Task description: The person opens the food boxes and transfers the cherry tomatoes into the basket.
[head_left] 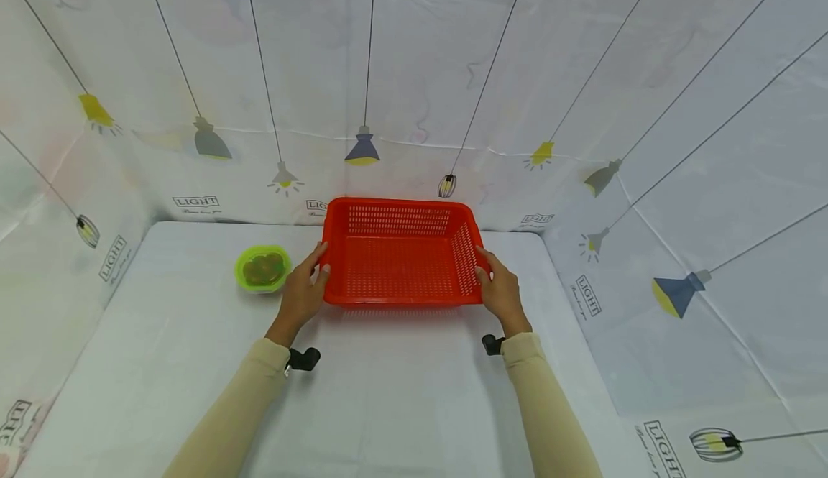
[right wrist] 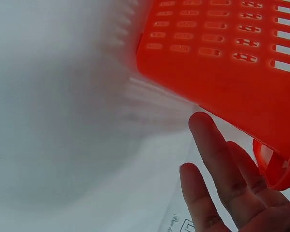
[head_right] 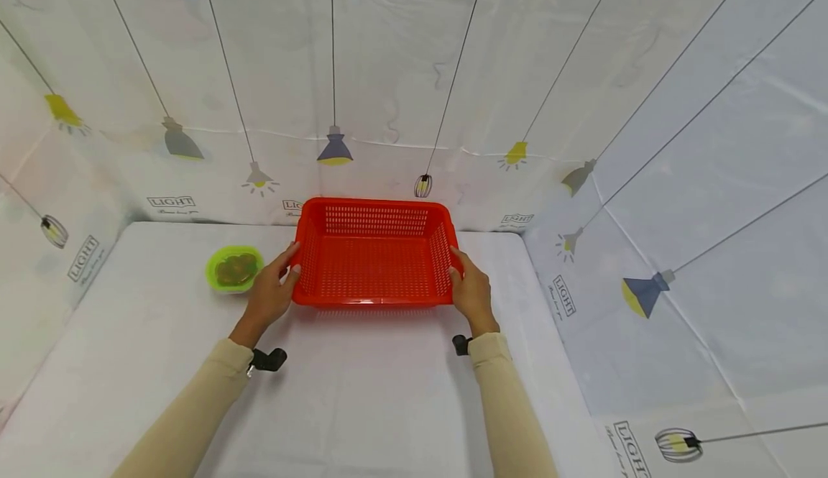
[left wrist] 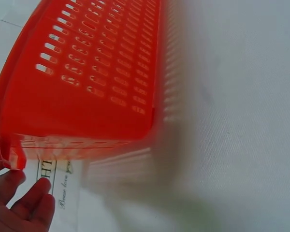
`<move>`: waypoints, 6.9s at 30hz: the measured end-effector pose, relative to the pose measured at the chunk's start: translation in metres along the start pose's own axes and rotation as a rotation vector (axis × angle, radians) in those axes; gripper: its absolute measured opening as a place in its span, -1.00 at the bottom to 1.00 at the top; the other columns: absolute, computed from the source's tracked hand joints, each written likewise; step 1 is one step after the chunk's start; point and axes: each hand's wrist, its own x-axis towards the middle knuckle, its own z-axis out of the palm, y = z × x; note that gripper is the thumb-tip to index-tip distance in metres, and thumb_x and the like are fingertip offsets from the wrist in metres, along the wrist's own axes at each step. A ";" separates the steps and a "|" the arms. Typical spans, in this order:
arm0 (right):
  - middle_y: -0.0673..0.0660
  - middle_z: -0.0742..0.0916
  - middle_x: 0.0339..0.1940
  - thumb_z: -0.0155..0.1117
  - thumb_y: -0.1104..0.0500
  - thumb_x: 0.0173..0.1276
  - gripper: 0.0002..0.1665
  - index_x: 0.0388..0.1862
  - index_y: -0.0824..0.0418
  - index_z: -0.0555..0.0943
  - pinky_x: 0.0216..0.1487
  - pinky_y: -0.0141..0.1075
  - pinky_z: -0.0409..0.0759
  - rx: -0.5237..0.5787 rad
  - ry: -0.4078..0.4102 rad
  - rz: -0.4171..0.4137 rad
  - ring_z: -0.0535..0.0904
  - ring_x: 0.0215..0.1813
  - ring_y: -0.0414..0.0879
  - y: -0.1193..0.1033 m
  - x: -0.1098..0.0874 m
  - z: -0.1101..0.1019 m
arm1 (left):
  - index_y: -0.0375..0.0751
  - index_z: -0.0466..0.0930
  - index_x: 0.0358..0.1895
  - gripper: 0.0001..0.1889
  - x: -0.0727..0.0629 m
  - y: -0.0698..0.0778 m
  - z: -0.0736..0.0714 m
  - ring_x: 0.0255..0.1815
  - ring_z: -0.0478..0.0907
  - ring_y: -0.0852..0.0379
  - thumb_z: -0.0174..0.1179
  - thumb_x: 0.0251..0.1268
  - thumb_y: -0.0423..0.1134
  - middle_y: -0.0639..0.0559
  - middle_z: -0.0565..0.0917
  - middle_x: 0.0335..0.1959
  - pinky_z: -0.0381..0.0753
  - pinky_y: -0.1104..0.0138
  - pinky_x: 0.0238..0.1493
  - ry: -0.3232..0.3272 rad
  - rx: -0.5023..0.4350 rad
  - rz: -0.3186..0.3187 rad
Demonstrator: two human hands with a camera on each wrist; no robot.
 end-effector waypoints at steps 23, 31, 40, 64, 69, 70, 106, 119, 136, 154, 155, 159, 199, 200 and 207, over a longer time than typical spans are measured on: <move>0.30 0.57 0.53 0.12 0.08 0.71 -0.34 0.70 -0.19 0.30 0.38 0.21 0.56 -0.012 0.005 0.034 0.56 0.39 0.23 0.008 -0.006 -0.008 | -0.11 0.22 0.69 -0.41 0.002 -0.002 0.012 0.69 0.29 -0.13 0.06 0.71 -0.26 -0.05 0.25 0.71 0.42 -0.08 0.57 -0.014 -0.017 0.017; 0.30 0.62 0.47 0.13 0.06 0.71 -0.35 0.69 -0.21 0.31 0.30 0.17 0.62 -0.014 0.019 0.035 0.59 0.29 0.20 0.012 -0.007 -0.009 | -0.13 0.22 0.69 -0.41 0.003 -0.001 0.016 0.68 0.29 -0.14 0.04 0.71 -0.27 -0.07 0.26 0.70 0.43 -0.09 0.56 -0.007 -0.012 0.029; 0.30 0.64 0.42 0.14 0.07 0.70 -0.34 0.69 -0.21 0.32 -0.03 -0.08 0.64 -0.019 0.025 0.034 0.62 0.08 0.15 0.016 -0.010 -0.012 | -0.14 0.22 0.69 -0.42 0.003 0.002 0.020 0.67 0.31 -0.13 0.04 0.72 -0.24 -0.07 0.26 0.70 0.44 -0.08 0.56 -0.013 -0.012 0.023; 0.32 0.69 0.35 0.14 0.06 0.71 -0.35 0.69 -0.23 0.33 -0.17 -0.17 0.72 -0.028 0.049 0.086 0.69 -0.04 0.12 0.028 -0.016 -0.027 | -0.12 0.21 0.69 -0.41 0.008 0.009 0.039 0.68 0.29 -0.13 0.03 0.71 -0.27 -0.02 0.23 0.72 0.41 -0.06 0.58 -0.032 -0.030 0.028; 0.31 0.67 0.36 0.14 0.07 0.71 -0.34 0.69 -0.24 0.32 -0.14 -0.15 0.77 -0.029 0.052 0.111 0.69 -0.03 0.12 0.032 -0.017 -0.030 | -0.11 0.23 0.69 -0.41 0.009 0.012 0.043 0.68 0.30 -0.11 0.05 0.71 -0.25 -0.02 0.25 0.71 0.41 -0.06 0.58 -0.037 -0.037 0.027; 0.31 0.68 0.35 0.14 0.07 0.71 -0.34 0.69 -0.24 0.32 -0.17 -0.17 0.76 -0.029 0.055 0.112 0.69 -0.05 0.12 0.033 -0.017 -0.030 | -0.10 0.23 0.69 -0.41 0.009 0.013 0.044 0.68 0.29 -0.11 0.05 0.71 -0.24 -0.01 0.25 0.71 0.41 -0.05 0.58 -0.039 -0.037 0.026; 0.36 0.63 0.42 0.11 0.08 0.72 -0.34 0.69 -0.29 0.30 -0.10 -0.07 0.83 0.005 0.040 0.188 0.72 0.08 0.25 0.056 -0.013 -0.054 | -0.06 0.29 0.67 -0.42 0.008 0.027 0.073 0.66 0.35 -0.12 0.10 0.68 -0.23 -0.01 0.33 0.67 0.38 -0.08 0.58 -0.038 -0.074 0.026; 0.36 0.58 0.50 0.10 0.09 0.72 -0.33 0.69 -0.34 0.28 -0.03 -0.01 0.83 0.027 0.039 0.227 0.73 0.15 0.28 0.063 -0.007 -0.059 | 0.02 0.28 0.67 -0.40 0.010 0.033 0.083 0.66 0.34 -0.08 0.12 0.67 -0.18 0.01 0.38 0.65 0.36 -0.04 0.60 -0.040 -0.046 -0.016; 0.40 0.66 0.40 0.12 0.12 0.71 -0.35 0.68 -0.22 0.34 -0.15 -0.11 0.76 -0.022 0.073 0.168 0.72 0.05 0.24 0.069 -0.003 -0.066 | -0.03 0.31 0.66 -0.43 0.012 0.037 0.093 0.61 0.41 -0.12 0.10 0.68 -0.17 -0.08 0.45 0.61 0.38 -0.06 0.60 -0.027 -0.043 0.019; 0.40 0.64 0.42 0.08 0.10 0.73 -0.34 0.71 -0.23 0.27 0.00 0.09 0.77 -0.065 0.076 0.164 0.72 0.13 0.27 0.068 0.004 -0.066 | -0.01 0.30 0.66 -0.40 0.017 0.037 0.096 0.56 0.46 -0.18 0.13 0.66 -0.12 -0.10 0.46 0.60 0.44 -0.11 0.56 -0.032 -0.017 0.032; 0.40 0.63 0.42 0.07 0.10 0.74 -0.34 0.72 -0.22 0.27 0.01 0.09 0.76 -0.069 0.074 0.158 0.71 0.12 0.27 0.068 0.004 -0.067 | -0.01 0.30 0.67 -0.40 0.017 0.036 0.095 0.56 0.46 -0.19 0.14 0.66 -0.12 -0.10 0.46 0.60 0.43 -0.13 0.56 -0.036 -0.018 0.034; 0.40 0.60 0.46 0.07 0.07 0.74 -0.35 0.72 -0.17 0.27 0.07 0.12 0.70 -0.074 0.069 0.131 0.68 0.14 0.27 0.068 0.001 -0.068 | 0.01 0.29 0.67 -0.38 0.015 0.037 0.093 0.55 0.45 -0.22 0.14 0.67 -0.05 -0.10 0.46 0.60 0.42 -0.16 0.55 -0.058 -0.022 0.023; 0.05 0.52 0.61 0.18 -0.17 0.65 -0.29 0.70 -0.30 0.28 0.52 0.38 0.25 0.093 0.212 -0.238 0.39 0.54 0.13 -0.047 -0.028 -0.034 | -0.07 0.70 0.32 -0.59 -0.024 0.032 -0.004 0.21 0.59 -0.12 0.38 0.47 -0.13 -0.02 0.76 0.25 0.50 -0.01 0.25 0.252 -0.008 0.215; 0.05 0.52 0.62 0.18 -0.17 0.64 -0.28 0.71 -0.28 0.27 0.54 0.39 0.23 0.091 0.204 -0.252 0.38 0.55 0.13 -0.049 -0.028 -0.032 | -0.07 0.70 0.31 -0.59 -0.025 0.031 -0.007 0.22 0.59 -0.12 0.38 0.47 -0.13 -0.03 0.76 0.24 0.49 -0.01 0.24 0.259 -0.012 0.214; 0.05 0.49 0.64 0.25 -0.14 0.61 -0.17 0.74 -0.33 0.16 0.57 0.39 0.15 0.051 0.148 -0.343 0.39 0.54 0.16 -0.068 -0.031 -0.017 | -0.12 0.68 0.34 -0.55 -0.025 0.024 -0.025 0.30 0.56 -0.12 0.39 0.47 -0.11 -0.05 0.73 0.28 0.44 -0.01 0.30 0.285 -0.017 0.202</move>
